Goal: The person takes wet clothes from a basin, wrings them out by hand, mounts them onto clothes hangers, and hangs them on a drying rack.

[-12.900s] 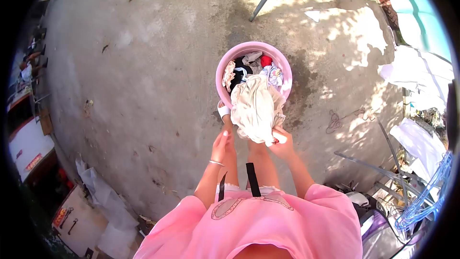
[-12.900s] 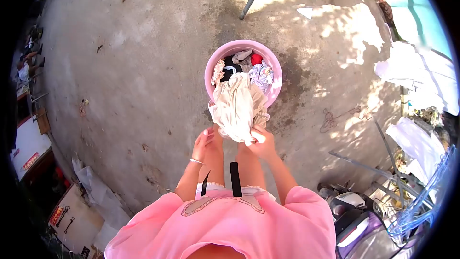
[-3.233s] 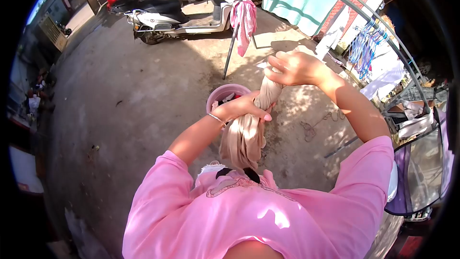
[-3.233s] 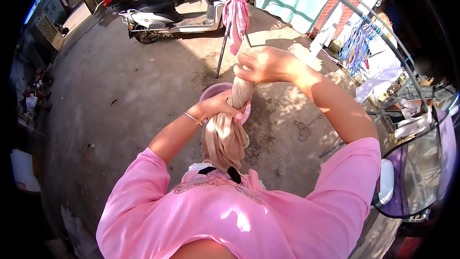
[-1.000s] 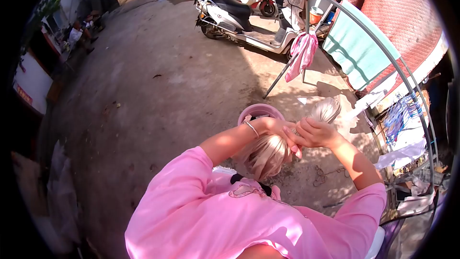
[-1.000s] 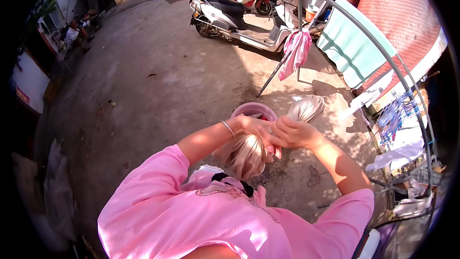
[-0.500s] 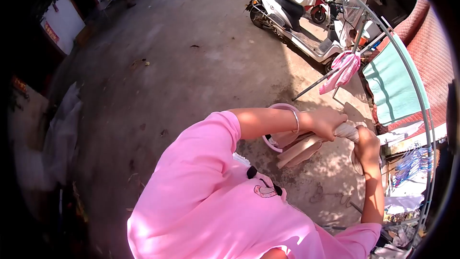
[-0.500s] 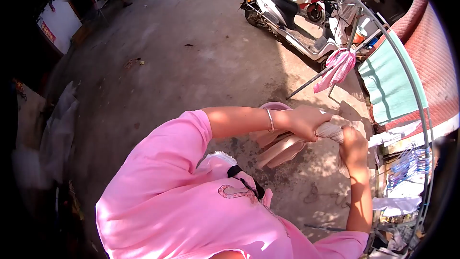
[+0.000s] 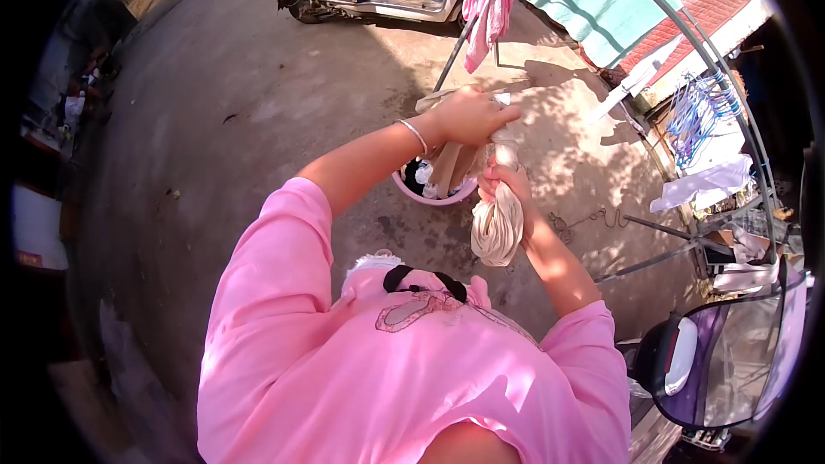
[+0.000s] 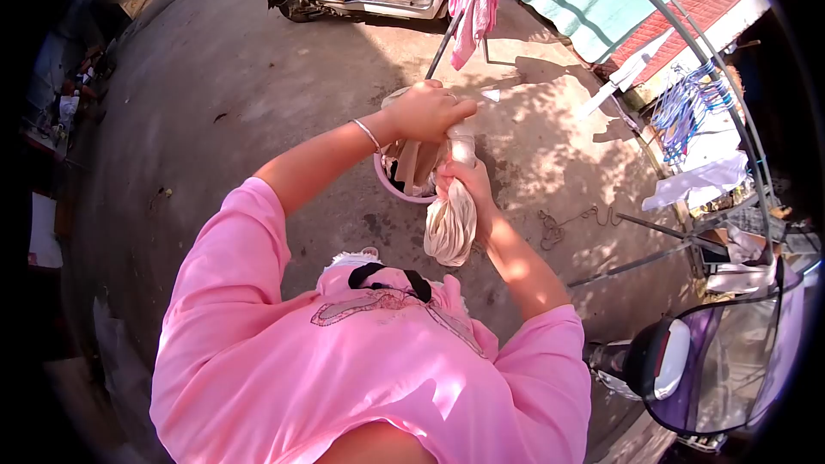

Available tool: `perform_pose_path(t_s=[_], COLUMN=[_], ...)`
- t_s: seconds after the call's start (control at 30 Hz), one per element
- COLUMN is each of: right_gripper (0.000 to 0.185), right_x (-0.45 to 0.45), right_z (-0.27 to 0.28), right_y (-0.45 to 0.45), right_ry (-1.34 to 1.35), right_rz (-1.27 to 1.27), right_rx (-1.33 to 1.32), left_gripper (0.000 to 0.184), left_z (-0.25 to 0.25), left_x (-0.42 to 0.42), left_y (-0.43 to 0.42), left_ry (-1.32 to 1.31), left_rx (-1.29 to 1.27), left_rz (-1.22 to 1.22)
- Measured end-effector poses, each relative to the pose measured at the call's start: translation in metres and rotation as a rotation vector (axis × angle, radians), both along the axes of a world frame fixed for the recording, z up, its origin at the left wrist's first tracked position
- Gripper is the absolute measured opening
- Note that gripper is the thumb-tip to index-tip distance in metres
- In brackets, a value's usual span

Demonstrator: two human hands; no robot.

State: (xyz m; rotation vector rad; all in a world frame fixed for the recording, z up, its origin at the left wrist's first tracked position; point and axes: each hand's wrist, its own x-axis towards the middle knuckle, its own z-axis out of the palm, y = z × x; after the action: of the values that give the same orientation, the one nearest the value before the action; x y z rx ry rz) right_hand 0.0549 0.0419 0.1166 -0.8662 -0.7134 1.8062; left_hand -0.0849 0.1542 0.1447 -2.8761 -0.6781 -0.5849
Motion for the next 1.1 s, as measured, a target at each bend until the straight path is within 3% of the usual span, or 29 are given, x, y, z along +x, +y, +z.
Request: perform_pose_path(t_s=[0.17,0.37,0.43,0.5,0.57,0.63,0.7,0.77,0.8,0.83,0.87,0.9,0.93,0.97,1.07,1.1], right_gripper=[0.012,0.013,0.011,0.011,0.011,0.017,0.027,0.040,0.046,0.046,0.047,0.047,0.048,0.048,0.053,0.067], right_x=[-0.008,0.004,0.012,0.018,0.016,0.020,0.011,0.011,0.011,0.009,0.006,0.005,0.009,0.005,-0.008,0.008], right_z=[-0.021,-0.028,-0.029,-0.029,-0.030,-0.037,-0.004,-0.013,-0.015,0.000,0.023,0.037,0.039,0.052,0.095,0.083], right_y=[-0.008,-0.013,-0.013,-0.015,-0.014,-0.012,-0.025,-0.031,-0.028,-0.032,-0.039,-0.044,-0.045,-0.049,-0.062,-0.056], right_ry=[0.274,0.267,0.495,0.585,0.844,1.104,0.884,0.584,0.606,0.605,0.499,0.393,0.155,0.150,-0.082,0.343], right_rz=[-0.034,-0.002,0.008,0.101,0.146,0.241,0.171,-0.062,0.078,0.077,0.047,0.016,0.077,0.076,-0.179,-0.204], right_rx=[-0.023,-0.079,-0.273,-0.253,-0.343,-0.421,-0.177,0.029,0.225,0.230,0.257,0.281,0.491,0.492,0.418,0.422], left_gripper=[0.044,0.038,0.035,0.038,0.041,0.044,0.042,0.038,0.038,0.038,0.039,0.039,0.039,0.038,0.029,0.027], left_z=[-0.022,-0.054,-0.058,-0.063,-0.066,-0.092,-0.087,-0.102,-0.108,-0.110,-0.101,-0.081,-0.052,-0.035,-0.017,-0.010], left_x=[0.008,0.017,0.019,0.016,0.009,0.004,-0.002,0.001,0.003,0.004,0.001,0.000,-0.002,-0.003,0.001,0.001], left_y=[-0.002,-0.005,-0.012,-0.030,-0.047,-0.046,-0.056,-0.054,-0.051,-0.046,-0.042,-0.046,-0.052,-0.057,-0.048,-0.049], left_ry=[-0.030,-0.146,-0.404,-0.454,-0.568,-0.586,-0.539,-0.578,-0.721,-0.858,-0.872,-0.873,-0.827,-0.775,-0.639,-0.543], left_rx=[0.022,-0.052,0.005,-0.029,-0.143,-0.244,-0.765,-0.801,-1.066,-1.326,-1.389,-1.388,-1.547,-1.705,-1.719,-1.800], left_rz=[-0.012,0.041,0.050,0.148,0.302,0.300,0.341,0.318,0.188,0.042,-0.143,-0.149,-0.147,-0.145,-0.170,-0.164])
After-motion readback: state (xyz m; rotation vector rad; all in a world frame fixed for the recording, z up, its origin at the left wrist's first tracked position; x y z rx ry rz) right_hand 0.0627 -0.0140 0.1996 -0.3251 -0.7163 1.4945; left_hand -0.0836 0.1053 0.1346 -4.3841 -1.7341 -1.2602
